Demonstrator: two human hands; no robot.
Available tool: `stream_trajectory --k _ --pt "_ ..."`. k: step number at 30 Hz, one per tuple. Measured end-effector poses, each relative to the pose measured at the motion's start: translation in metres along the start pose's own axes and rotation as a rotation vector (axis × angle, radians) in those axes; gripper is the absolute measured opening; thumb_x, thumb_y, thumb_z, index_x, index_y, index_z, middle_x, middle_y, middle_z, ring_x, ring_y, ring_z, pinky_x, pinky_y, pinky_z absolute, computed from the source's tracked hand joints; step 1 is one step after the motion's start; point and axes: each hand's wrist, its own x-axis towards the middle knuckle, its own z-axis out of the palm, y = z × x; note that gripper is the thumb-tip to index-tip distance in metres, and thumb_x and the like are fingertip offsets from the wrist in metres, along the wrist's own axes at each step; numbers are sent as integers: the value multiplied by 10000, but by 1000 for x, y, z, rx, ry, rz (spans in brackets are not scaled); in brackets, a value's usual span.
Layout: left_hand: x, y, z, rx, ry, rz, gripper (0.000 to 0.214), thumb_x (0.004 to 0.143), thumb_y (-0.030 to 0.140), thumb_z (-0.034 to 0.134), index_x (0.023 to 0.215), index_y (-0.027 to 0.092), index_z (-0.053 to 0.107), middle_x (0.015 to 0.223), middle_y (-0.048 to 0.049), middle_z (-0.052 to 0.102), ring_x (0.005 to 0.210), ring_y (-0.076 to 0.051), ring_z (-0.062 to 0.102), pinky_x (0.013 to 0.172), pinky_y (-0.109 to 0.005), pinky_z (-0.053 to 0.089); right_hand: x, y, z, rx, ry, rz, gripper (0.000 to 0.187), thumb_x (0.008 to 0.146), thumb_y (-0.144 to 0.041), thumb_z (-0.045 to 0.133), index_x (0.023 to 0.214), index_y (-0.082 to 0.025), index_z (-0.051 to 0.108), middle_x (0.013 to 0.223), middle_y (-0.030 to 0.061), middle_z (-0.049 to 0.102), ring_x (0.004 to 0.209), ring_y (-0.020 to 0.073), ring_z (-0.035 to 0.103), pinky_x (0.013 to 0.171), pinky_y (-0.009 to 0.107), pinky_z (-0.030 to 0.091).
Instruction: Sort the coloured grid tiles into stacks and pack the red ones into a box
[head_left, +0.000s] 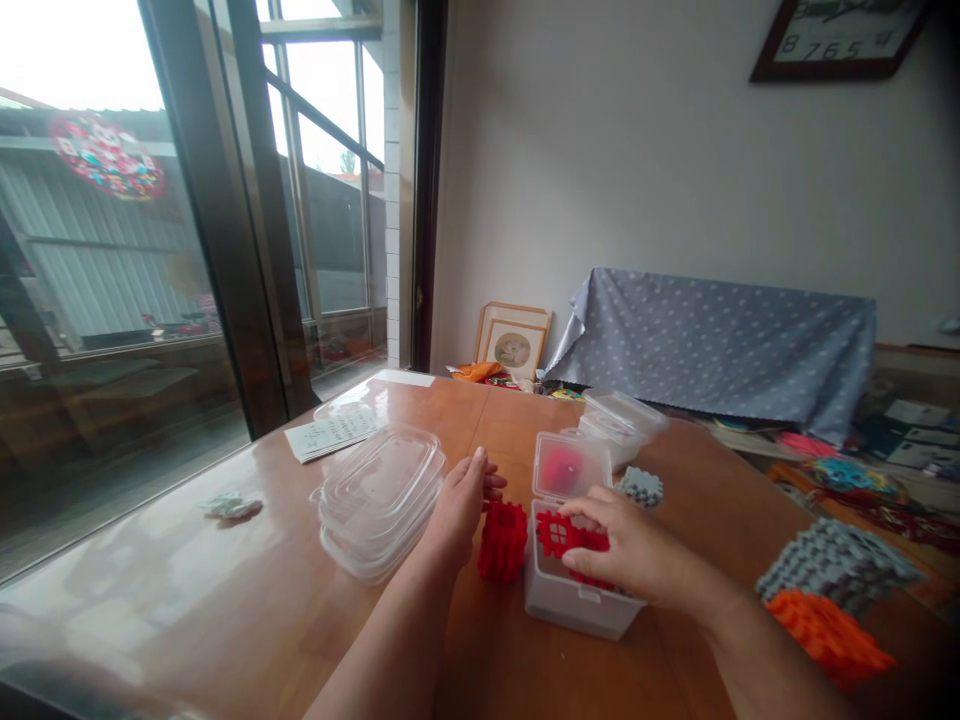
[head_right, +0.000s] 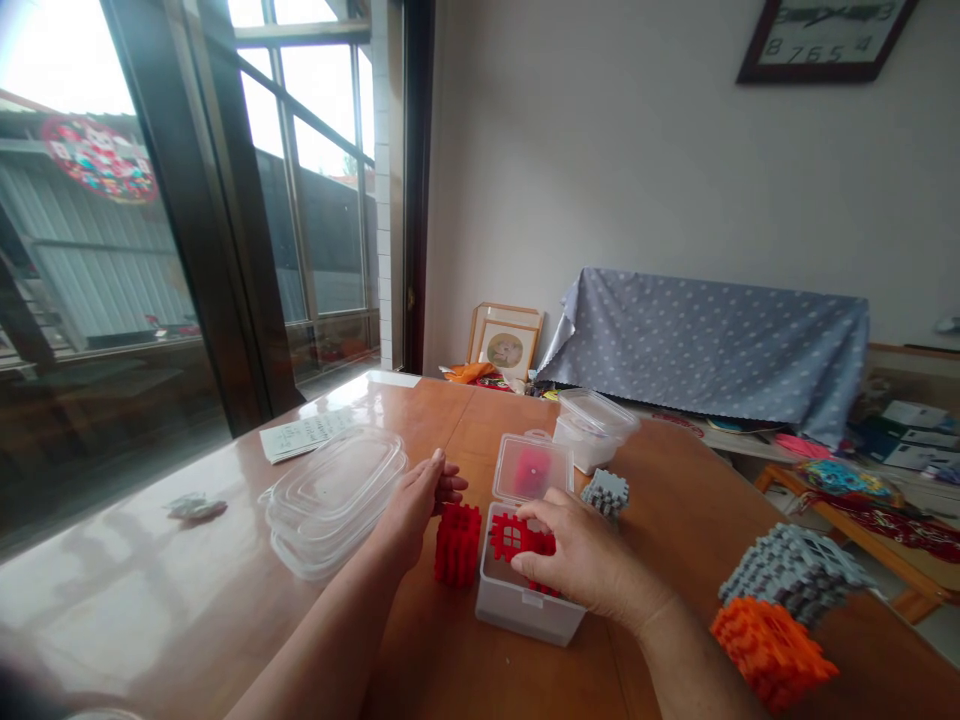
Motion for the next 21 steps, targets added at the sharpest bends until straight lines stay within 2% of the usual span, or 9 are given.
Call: stream_trajectory --k 4,16,21 --pt "0 0 1 12 0 3 692 817 811 479 975 151 619 879 -132 734 751 -208 658 696 -328 459 0 -8 -2 -78 -40 3 339 781 -435 731 1080 -277 723 958 27 624 870 211 598 783 299 436" --pt "2 -1 1 22 1 -16 704 785 822 511 955 151 637 891 -142 741 760 -224 669 702 -338 456 1 -14 -5 -201 -70 25 407 764 -508 719 1134 -339 723 1008 28 666 945 251 608 834 337 394" --pt "1 0 2 22 5 -18 703 784 821 518 955 149 635 885 -142 740 750 -220 666 695 -335 453 2 -15 0 -271 -65 16 319 791 -532 690 1037 -333 733 974 33 664 918 261 604 806 357 371"
